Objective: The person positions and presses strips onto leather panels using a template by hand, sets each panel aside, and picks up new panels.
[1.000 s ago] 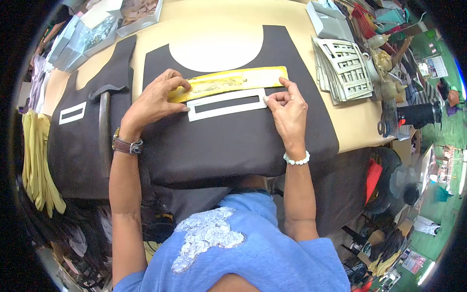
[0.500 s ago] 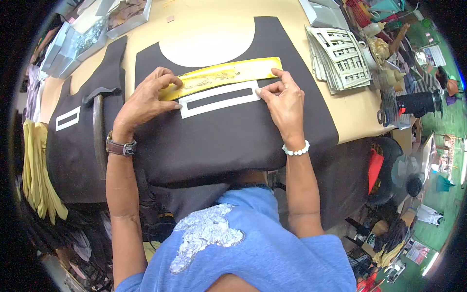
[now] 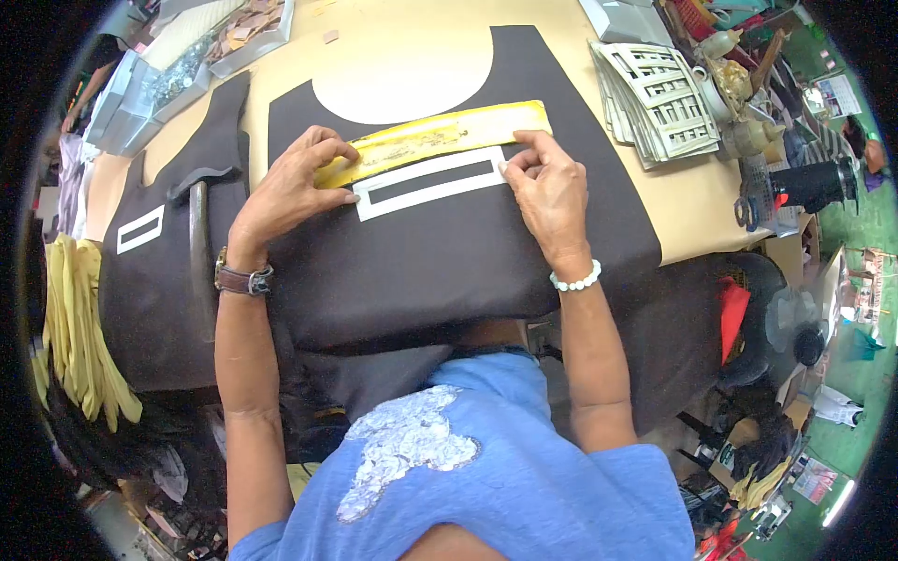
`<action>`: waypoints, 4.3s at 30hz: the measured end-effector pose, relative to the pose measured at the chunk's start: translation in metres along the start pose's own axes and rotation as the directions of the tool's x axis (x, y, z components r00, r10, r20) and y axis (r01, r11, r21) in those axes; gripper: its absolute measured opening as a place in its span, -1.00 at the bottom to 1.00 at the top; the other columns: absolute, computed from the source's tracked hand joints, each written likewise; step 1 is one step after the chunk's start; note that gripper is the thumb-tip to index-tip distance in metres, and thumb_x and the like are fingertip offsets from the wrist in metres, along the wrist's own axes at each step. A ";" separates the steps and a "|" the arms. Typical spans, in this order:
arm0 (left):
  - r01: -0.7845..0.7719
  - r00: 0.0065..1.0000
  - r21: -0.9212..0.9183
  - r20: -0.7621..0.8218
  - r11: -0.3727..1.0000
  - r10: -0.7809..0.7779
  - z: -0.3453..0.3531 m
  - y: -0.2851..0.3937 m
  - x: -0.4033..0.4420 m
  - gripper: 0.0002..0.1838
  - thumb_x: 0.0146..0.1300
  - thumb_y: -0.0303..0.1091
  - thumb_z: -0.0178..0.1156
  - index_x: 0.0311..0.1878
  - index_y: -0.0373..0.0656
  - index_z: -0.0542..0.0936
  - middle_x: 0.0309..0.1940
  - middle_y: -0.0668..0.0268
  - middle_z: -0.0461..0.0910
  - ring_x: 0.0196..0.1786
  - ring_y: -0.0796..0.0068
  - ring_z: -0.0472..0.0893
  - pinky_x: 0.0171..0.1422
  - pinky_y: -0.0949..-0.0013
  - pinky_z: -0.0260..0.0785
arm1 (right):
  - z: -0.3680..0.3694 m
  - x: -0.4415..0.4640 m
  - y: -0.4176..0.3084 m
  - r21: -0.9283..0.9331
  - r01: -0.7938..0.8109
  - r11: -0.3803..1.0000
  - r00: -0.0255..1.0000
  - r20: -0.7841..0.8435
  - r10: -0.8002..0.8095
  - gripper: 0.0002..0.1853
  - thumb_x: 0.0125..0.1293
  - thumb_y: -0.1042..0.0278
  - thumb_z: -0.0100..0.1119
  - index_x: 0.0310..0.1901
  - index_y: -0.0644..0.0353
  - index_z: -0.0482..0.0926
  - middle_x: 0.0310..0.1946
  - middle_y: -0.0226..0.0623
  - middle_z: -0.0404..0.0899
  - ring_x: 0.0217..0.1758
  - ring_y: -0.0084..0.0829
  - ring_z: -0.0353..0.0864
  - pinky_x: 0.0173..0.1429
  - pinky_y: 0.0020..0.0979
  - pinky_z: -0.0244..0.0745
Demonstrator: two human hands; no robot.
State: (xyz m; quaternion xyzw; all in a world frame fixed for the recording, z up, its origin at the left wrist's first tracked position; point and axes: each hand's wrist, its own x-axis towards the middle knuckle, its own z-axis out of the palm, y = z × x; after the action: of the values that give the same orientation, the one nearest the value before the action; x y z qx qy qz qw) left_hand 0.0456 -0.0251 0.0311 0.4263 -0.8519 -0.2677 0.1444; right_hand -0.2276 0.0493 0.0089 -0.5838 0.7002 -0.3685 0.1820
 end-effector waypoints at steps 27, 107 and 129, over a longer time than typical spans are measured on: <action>-0.122 0.962 0.497 -0.154 0.859 0.226 0.044 0.024 -0.055 -0.54 0.04 -0.62 0.00 0.05 -0.08 0.56 0.11 0.31 0.51 0.24 0.23 0.37 0.36 -0.07 0.06 | 0.069 -0.038 -0.039 -0.225 0.501 0.835 0.863 0.196 -0.465 -0.55 0.21 0.57 -0.16 0.18 0.31 0.37 0.10 -0.07 0.49 0.24 -0.25 0.44 0.30 -0.06 0.26; 0.418 0.767 0.190 -0.598 0.888 -0.234 0.088 0.034 -0.077 -0.54 0.34 -0.35 -0.08 0.23 -0.44 0.31 0.23 -0.16 0.30 0.33 -0.07 0.25 0.40 0.02 0.07 | -0.031 0.028 0.032 -0.699 0.056 0.713 0.990 -0.053 -0.129 -0.75 0.24 0.27 0.11 -0.15 0.26 0.50 0.03 0.04 0.44 0.21 -0.02 0.34 0.26 0.06 0.14; 0.800 0.163 0.253 -0.964 0.545 0.208 -0.163 0.177 -0.501 -0.54 0.29 -0.25 -0.01 0.22 -0.23 0.42 0.22 0.05 0.38 0.24 0.16 0.40 0.32 0.16 0.25 | 0.002 -0.142 -0.292 0.898 -0.414 0.151 0.157 0.233 -0.960 -0.33 0.08 0.58 0.24 0.22 0.40 0.15 -0.03 -0.03 0.45 0.04 -0.39 0.48 0.11 -0.42 0.43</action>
State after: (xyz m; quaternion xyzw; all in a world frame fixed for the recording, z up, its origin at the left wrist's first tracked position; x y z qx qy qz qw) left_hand 0.3060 0.4102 0.2582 0.6914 -0.4697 0.4084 0.3669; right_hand 0.0090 0.1704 0.1951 -0.5884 -0.1491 -0.2995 0.7361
